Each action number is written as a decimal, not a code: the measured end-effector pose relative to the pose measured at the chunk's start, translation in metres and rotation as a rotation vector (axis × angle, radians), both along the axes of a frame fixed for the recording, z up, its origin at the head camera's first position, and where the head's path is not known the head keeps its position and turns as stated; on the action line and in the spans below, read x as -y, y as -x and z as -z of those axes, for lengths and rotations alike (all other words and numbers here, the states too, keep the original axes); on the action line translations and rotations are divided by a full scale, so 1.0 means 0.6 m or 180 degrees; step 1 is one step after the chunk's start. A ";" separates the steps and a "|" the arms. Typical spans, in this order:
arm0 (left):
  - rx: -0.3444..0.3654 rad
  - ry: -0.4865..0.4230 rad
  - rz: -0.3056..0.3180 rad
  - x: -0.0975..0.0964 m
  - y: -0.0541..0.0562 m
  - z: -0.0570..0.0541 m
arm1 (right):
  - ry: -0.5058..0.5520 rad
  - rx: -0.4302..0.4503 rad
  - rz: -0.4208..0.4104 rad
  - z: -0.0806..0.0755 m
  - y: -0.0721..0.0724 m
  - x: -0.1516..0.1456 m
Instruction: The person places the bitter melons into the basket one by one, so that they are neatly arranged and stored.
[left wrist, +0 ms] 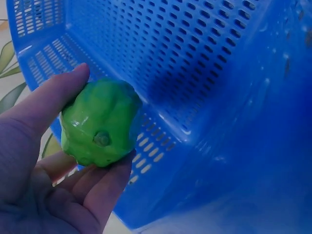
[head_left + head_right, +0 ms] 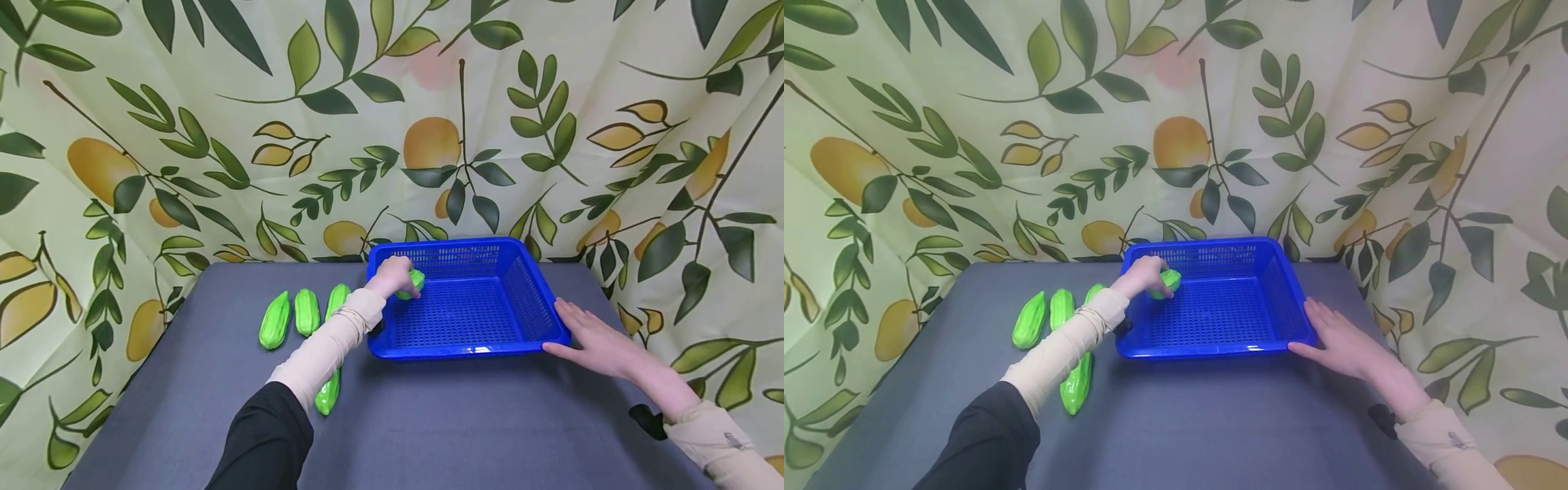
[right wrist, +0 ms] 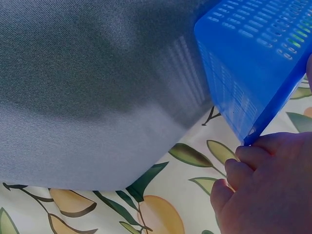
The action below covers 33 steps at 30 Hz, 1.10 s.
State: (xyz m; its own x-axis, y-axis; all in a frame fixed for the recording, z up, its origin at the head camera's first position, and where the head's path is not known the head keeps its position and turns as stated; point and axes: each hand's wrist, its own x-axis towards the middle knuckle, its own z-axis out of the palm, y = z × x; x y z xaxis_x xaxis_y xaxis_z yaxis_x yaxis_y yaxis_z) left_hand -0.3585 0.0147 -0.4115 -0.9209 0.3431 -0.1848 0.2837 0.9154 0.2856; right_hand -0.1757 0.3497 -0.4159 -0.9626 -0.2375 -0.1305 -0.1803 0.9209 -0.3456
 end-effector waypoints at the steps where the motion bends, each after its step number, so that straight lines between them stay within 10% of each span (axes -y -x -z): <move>1: -0.0009 -0.0002 -0.0024 0.001 -0.004 -0.004 | -0.0013 -0.0005 -0.0002 -0.001 0.000 0.000; 10: 0.0001 0.0147 -0.0175 0.003 -0.046 -0.037 | -0.0031 0.0007 -0.0010 -0.004 0.000 0.000; 33: 0.0261 0.0549 -0.0582 -0.014 -0.049 -0.002 | -0.0027 0.0043 -0.0003 0.001 0.002 -0.002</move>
